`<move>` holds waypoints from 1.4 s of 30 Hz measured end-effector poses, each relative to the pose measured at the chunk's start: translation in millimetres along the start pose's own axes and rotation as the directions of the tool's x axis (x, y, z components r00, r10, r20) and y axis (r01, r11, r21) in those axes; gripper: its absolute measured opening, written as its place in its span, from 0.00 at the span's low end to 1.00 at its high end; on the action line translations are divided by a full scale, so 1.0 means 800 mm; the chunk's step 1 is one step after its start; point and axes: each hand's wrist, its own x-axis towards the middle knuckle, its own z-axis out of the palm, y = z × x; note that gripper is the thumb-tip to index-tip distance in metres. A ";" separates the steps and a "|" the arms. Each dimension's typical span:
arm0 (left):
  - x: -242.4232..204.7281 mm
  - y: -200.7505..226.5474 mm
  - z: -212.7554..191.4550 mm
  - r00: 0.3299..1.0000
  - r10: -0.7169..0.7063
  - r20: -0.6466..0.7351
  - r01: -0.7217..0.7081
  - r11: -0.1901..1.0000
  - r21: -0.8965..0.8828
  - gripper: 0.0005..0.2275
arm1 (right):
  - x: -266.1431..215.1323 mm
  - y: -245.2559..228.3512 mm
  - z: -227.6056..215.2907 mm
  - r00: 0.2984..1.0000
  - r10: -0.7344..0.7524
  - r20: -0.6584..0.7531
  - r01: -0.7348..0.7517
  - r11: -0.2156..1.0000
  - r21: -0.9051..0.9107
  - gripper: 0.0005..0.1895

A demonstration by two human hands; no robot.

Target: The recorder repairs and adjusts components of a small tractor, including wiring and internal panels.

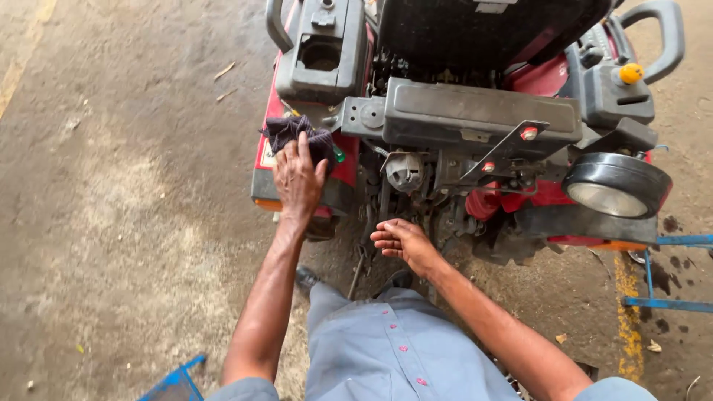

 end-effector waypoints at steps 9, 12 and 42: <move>0.025 -0.055 -0.019 0.997 -0.076 0.027 0.080 0.897 -0.436 0.05 | -0.002 0.005 0.062 0.981 -0.145 -0.126 0.150 0.988 0.032 0.13; 0.027 -0.043 -0.068 0.965 -0.261 0.011 0.176 0.616 -0.768 0.05 | -0.005 0.006 0.100 0.959 -0.215 -0.187 0.230 0.971 0.062 0.13; -0.112 0.000 0.036 0.756 0.240 0.610 0.612 0.074 -0.787 0.11 | -0.046 0.019 0.100 0.551 -0.620 -0.559 0.594 0.762 -0.259 0.18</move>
